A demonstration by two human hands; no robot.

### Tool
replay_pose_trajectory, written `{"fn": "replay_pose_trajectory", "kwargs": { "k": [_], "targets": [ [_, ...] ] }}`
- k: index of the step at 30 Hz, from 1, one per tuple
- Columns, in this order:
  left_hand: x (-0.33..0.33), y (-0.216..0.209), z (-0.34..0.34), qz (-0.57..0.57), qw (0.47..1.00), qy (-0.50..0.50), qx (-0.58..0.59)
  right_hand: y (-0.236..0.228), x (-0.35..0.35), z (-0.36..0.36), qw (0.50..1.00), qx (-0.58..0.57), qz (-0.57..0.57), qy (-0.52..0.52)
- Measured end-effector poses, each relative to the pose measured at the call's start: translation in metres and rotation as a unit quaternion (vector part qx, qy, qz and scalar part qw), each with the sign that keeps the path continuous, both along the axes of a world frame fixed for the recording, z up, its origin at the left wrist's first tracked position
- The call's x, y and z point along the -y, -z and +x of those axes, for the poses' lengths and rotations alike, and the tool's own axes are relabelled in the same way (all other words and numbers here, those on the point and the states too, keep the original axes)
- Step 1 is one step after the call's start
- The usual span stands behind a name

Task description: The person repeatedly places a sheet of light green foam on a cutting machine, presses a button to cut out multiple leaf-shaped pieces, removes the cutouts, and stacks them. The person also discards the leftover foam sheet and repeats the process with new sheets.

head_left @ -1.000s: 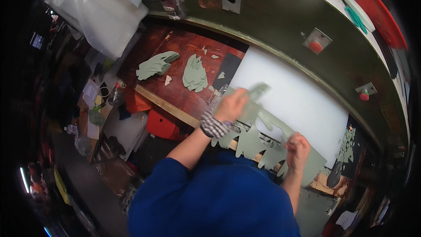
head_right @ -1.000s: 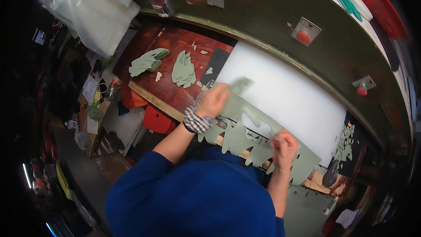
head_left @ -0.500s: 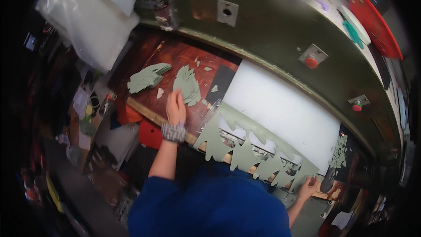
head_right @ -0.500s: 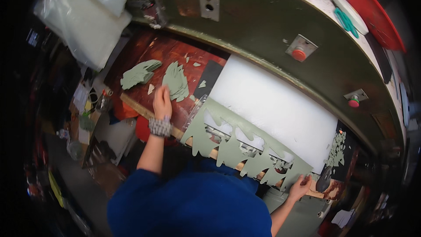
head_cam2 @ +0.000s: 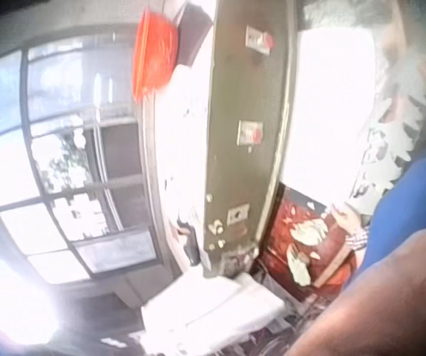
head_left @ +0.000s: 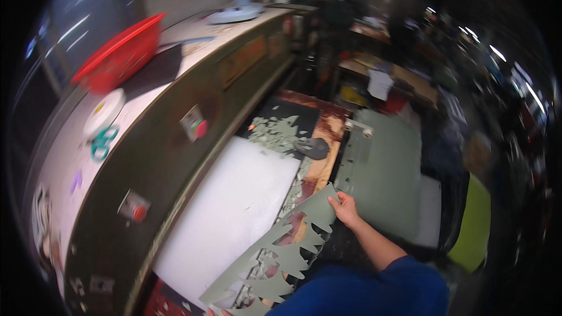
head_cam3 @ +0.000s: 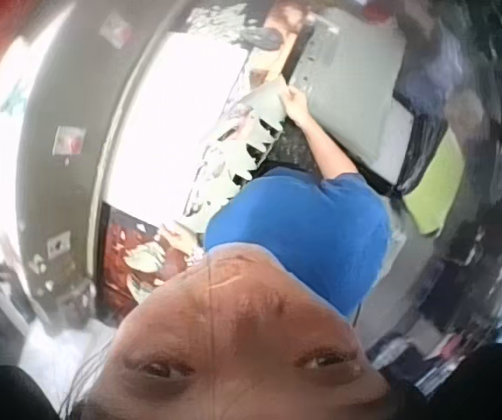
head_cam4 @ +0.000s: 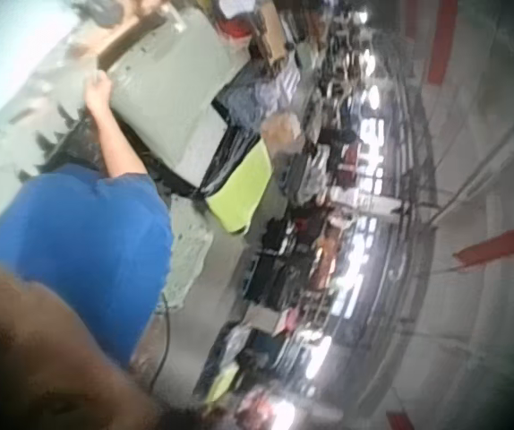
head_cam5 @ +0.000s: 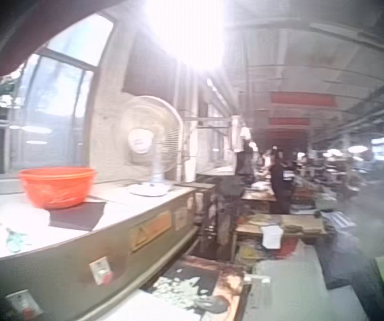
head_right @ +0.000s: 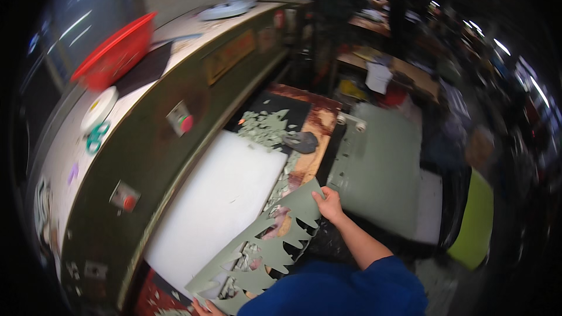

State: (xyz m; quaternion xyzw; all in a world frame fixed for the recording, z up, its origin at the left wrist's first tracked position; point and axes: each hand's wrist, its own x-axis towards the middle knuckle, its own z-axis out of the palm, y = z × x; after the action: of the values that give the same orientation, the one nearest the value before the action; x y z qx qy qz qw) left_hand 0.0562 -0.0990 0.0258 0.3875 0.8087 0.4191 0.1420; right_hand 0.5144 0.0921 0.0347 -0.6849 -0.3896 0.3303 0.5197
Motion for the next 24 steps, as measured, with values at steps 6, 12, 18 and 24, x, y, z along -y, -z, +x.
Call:
{"fn": "replay_pose_trajectory", "kwargs": {
  "k": [6,12,18,24],
  "targets": [
    [-0.039,-0.03,0.023,-0.142,0.979,0.095,0.113,0.017,0.075,0.041,0.991,-0.013,0.0,0.136],
    [-0.07,-0.038,0.083,-0.105,0.97,0.187,0.115,0.014,0.164,0.091,0.966,-0.049,-0.002,0.253],
    [-0.102,-0.013,0.177,0.045,0.856,0.455,0.241,-0.016,0.268,0.163,0.934,-0.066,0.039,0.348],
    [-0.085,-0.045,0.34,0.172,0.74,0.618,0.202,-0.106,0.383,0.285,0.876,0.009,0.164,0.453]
  ]
}}
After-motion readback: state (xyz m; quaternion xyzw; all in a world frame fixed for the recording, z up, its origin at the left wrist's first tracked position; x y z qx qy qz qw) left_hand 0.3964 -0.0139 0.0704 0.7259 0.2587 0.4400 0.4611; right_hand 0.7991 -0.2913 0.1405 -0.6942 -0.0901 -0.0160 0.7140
